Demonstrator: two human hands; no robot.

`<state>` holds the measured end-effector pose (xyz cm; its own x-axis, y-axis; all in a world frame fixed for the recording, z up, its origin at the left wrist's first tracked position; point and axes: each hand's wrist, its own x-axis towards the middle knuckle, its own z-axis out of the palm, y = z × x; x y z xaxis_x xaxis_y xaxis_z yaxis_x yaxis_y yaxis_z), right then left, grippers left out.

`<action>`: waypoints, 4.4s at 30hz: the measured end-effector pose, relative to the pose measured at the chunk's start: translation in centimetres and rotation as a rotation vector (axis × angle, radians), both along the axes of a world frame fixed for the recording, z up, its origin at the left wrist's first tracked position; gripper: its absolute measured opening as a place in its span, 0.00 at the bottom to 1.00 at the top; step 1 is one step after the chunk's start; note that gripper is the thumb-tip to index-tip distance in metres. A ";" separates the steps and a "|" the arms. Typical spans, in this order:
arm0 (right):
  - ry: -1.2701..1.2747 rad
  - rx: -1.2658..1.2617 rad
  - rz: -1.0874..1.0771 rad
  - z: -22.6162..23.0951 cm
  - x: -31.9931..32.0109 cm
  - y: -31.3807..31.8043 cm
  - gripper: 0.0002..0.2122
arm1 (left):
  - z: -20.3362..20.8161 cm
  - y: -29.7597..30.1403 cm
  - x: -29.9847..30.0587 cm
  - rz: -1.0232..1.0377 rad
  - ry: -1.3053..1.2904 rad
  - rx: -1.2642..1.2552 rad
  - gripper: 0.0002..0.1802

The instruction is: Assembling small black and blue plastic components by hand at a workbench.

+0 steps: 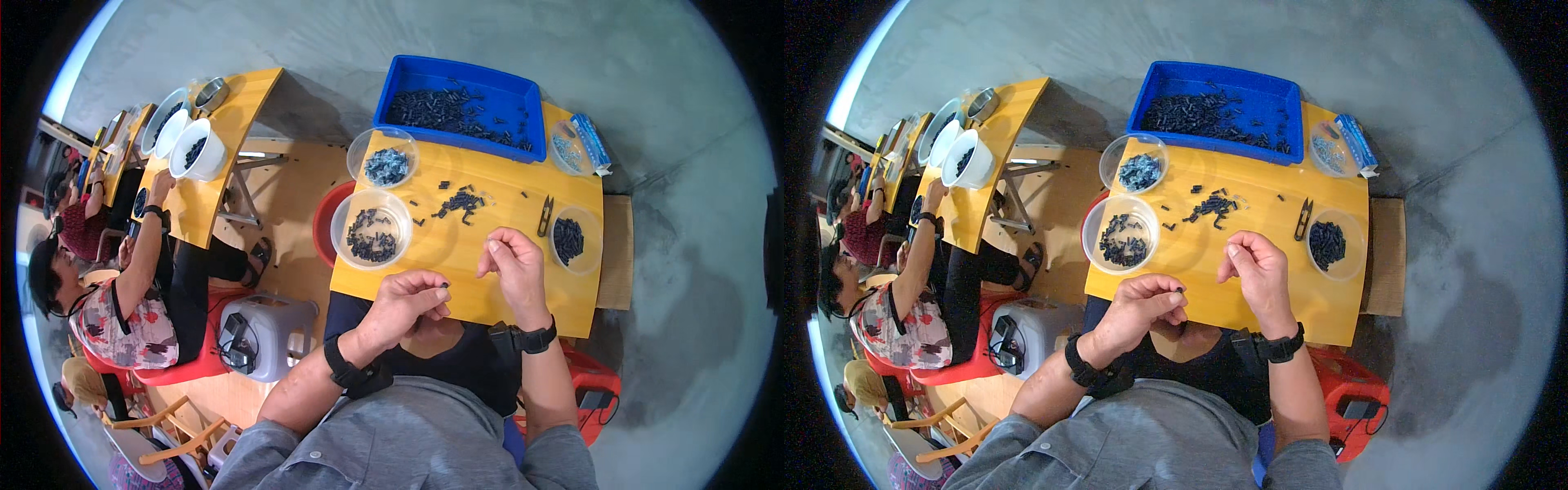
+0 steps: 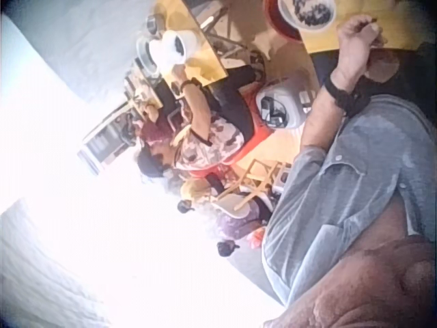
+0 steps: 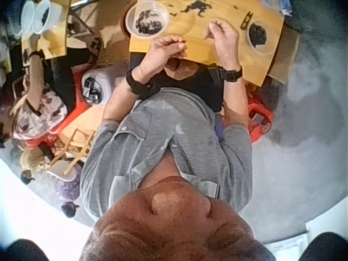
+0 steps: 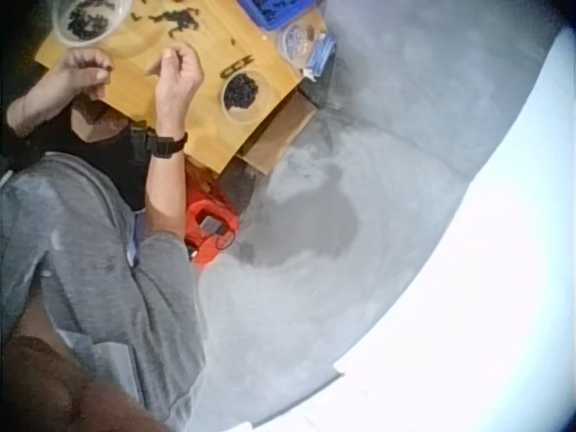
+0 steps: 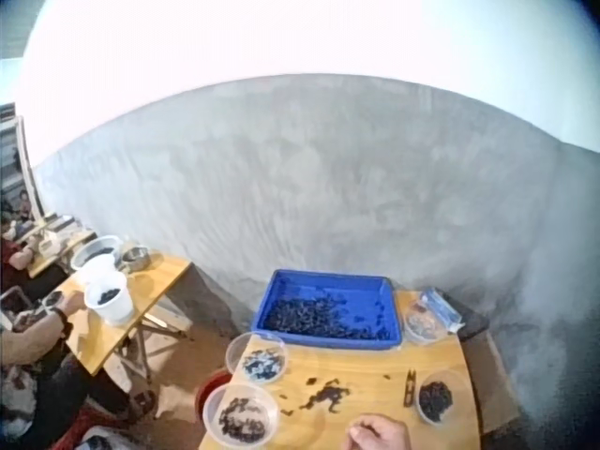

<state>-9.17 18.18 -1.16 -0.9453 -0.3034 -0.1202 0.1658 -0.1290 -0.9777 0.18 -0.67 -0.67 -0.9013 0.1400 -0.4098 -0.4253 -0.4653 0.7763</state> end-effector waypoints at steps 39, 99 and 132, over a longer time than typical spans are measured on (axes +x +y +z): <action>0.031 0.016 0.056 3.8 4.5 -1.1 0.04 | 2.4 0.9 0.9 0.084 0.084 -0.060 0.06; 0.523 0.425 0.199 6.6 4.9 -1.9 0.04 | 2.7 0.5 0.4 -0.027 0.245 -0.279 0.05; 0.567 0.384 0.199 5.5 3.8 -2.2 0.05 | 3.1 -1.1 -1.4 -0.132 0.129 -0.119 0.06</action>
